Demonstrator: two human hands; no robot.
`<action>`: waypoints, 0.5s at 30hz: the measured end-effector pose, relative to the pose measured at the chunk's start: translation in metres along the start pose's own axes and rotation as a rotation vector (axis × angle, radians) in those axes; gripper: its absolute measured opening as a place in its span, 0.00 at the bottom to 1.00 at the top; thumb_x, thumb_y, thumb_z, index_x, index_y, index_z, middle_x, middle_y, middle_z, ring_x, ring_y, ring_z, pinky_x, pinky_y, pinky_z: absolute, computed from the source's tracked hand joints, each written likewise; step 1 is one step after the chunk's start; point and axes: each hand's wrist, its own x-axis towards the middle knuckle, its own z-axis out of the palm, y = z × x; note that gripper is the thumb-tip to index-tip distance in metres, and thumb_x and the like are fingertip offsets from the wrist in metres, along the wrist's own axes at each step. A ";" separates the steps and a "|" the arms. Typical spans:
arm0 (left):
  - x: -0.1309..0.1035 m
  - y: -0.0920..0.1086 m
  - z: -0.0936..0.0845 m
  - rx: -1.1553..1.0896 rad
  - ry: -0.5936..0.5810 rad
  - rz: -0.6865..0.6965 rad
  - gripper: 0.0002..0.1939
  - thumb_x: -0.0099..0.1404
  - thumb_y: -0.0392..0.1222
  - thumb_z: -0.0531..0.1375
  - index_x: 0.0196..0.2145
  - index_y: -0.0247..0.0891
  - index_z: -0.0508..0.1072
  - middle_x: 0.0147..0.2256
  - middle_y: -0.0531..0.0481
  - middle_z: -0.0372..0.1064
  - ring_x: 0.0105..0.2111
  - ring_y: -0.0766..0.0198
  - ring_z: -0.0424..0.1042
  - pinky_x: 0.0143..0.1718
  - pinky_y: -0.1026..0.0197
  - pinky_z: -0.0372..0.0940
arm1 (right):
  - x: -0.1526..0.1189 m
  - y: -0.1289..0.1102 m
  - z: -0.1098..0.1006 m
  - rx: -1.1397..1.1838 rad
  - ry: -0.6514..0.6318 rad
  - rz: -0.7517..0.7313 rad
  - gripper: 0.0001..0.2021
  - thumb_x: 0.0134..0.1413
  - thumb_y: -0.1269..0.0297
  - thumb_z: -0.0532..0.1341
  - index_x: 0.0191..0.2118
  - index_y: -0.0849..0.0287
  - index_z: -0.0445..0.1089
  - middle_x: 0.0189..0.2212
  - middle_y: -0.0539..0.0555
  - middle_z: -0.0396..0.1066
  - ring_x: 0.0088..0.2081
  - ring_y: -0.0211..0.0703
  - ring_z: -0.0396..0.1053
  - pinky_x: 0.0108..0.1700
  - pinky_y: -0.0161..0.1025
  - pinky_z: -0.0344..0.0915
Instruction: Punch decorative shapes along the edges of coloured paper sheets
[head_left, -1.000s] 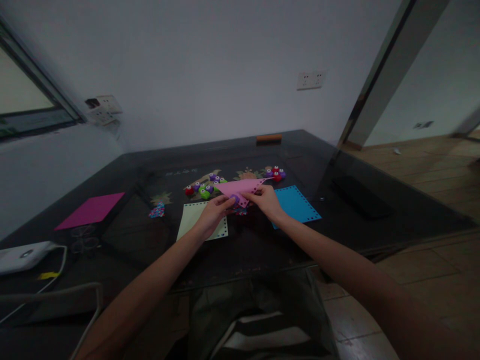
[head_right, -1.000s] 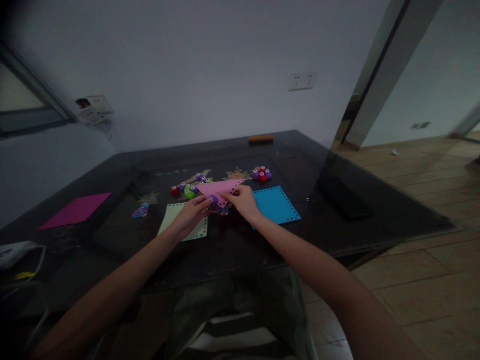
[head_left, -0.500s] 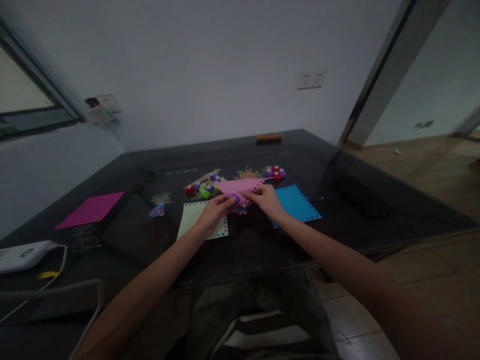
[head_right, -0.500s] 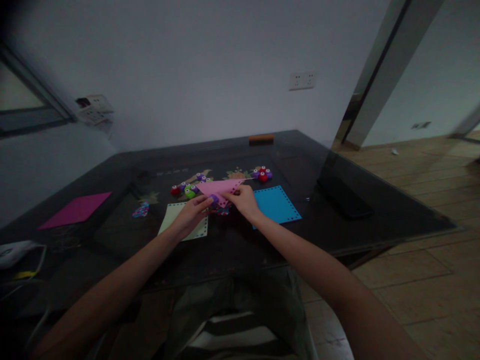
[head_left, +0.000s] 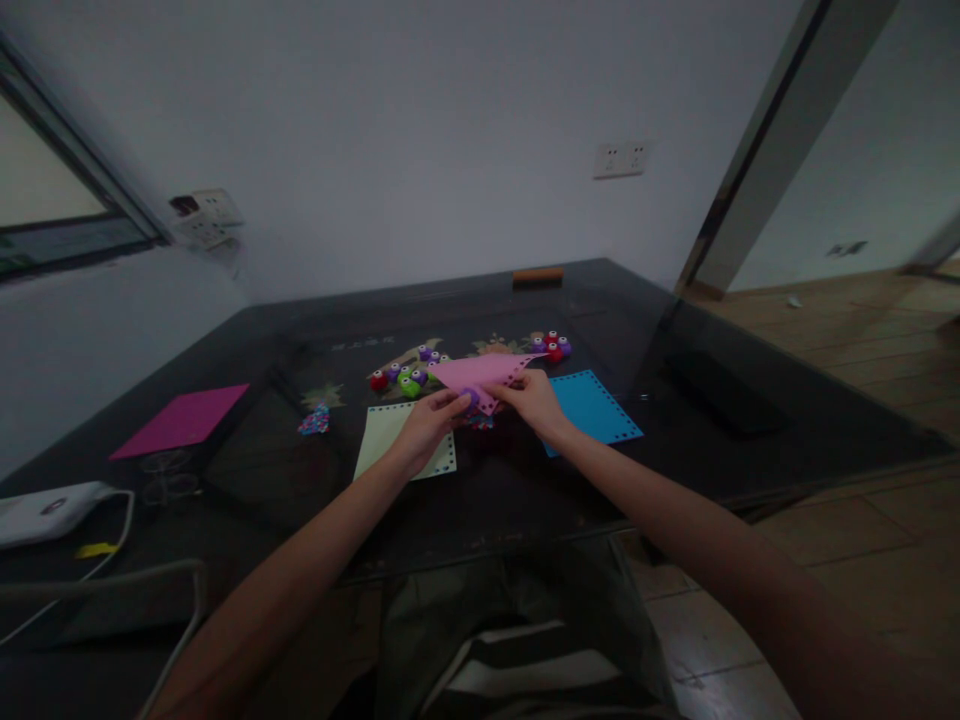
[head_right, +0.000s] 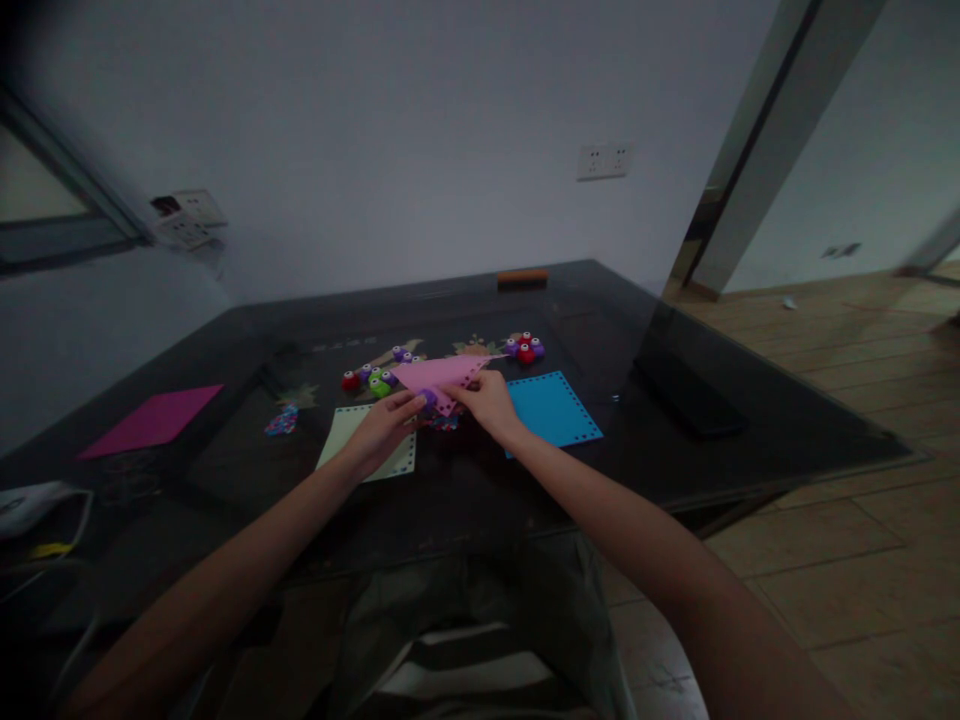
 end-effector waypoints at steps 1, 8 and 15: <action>0.000 0.000 0.000 0.002 0.000 0.002 0.12 0.52 0.43 0.68 0.34 0.35 0.77 0.34 0.48 0.75 0.33 0.65 0.72 0.37 0.63 0.65 | 0.000 0.000 0.000 0.001 0.000 0.000 0.15 0.38 0.55 0.69 0.24 0.63 0.73 0.22 0.55 0.73 0.22 0.41 0.69 0.27 0.40 0.69; 0.002 -0.003 -0.003 0.001 0.002 -0.001 0.15 0.51 0.44 0.68 0.36 0.35 0.77 0.35 0.47 0.75 0.34 0.65 0.71 0.37 0.63 0.65 | 0.000 -0.001 0.001 0.028 0.000 0.012 0.15 0.36 0.55 0.69 0.25 0.63 0.73 0.22 0.54 0.73 0.22 0.40 0.69 0.27 0.39 0.69; 0.001 -0.001 0.000 -0.001 -0.003 -0.007 0.14 0.52 0.43 0.68 0.36 0.34 0.77 0.36 0.47 0.75 0.34 0.65 0.71 0.37 0.63 0.65 | 0.000 0.001 0.002 0.036 0.022 0.030 0.14 0.36 0.56 0.69 0.26 0.62 0.73 0.23 0.53 0.74 0.23 0.41 0.70 0.29 0.39 0.70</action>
